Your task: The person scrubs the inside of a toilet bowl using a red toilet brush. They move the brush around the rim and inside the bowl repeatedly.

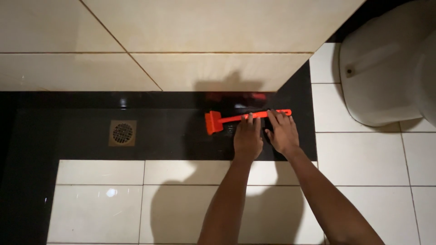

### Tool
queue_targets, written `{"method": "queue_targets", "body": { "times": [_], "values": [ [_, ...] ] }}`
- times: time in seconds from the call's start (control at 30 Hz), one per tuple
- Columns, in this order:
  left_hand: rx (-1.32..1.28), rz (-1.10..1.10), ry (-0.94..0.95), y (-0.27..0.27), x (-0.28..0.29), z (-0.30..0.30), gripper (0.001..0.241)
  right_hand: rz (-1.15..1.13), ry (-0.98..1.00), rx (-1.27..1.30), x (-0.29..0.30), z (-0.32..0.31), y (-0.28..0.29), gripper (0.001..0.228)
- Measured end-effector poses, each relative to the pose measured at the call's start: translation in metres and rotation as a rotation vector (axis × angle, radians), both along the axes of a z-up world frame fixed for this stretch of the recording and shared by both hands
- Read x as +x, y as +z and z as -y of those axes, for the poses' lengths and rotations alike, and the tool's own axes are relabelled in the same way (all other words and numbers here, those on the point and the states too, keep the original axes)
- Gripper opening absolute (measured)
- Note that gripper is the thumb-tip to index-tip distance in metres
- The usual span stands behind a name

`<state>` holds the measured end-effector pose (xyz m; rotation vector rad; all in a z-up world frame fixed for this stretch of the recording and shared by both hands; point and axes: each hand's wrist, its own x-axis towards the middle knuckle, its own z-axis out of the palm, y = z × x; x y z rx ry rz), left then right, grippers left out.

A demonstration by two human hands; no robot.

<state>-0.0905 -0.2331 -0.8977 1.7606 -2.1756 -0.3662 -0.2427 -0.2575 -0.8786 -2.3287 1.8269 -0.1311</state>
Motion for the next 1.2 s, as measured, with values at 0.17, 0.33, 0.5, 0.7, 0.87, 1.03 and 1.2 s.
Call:
{"method": "queue_targets", "body": {
  "times": [0.17, 0.33, 0.5, 0.7, 0.87, 1.03, 1.2],
  "values": [
    [0.022, 0.08, 0.002, -0.022, -0.003, 0.002, 0.067, -0.11, -0.095, 0.091, 0.001, -0.007, -0.007, 0.058],
    [-0.015, 0.137, -0.052, -0.042, -0.007, -0.002, 0.062, -0.302, -0.082, 0.123, -0.002, -0.02, -0.01, 0.054],
    [-0.127, 0.161, -0.059, -0.04, -0.015, 0.0, 0.046, 0.041, -0.011, 0.0, -0.02, -0.033, -0.023, 0.037],
    [-0.329, 0.117, -0.12, -0.015, -0.027, 0.001, 0.038, 0.135, -0.022, -0.052, -0.026, -0.044, 0.03, 0.042],
    [-0.356, 0.055, -0.206, 0.019, -0.04, 0.0, 0.031, 0.04, -0.07, 0.093, -0.043, -0.053, 0.071, 0.061],
    [-0.407, -0.004, -0.263, 0.05, -0.055, -0.01, 0.029, 0.088, -0.274, 0.365, -0.055, -0.063, 0.119, 0.031],
    [-0.376, -0.052, -0.413, 0.093, -0.067, -0.012, 0.021, -0.291, 0.073, -0.021, -0.094, -0.08, 0.127, 0.052]
  ]
}}
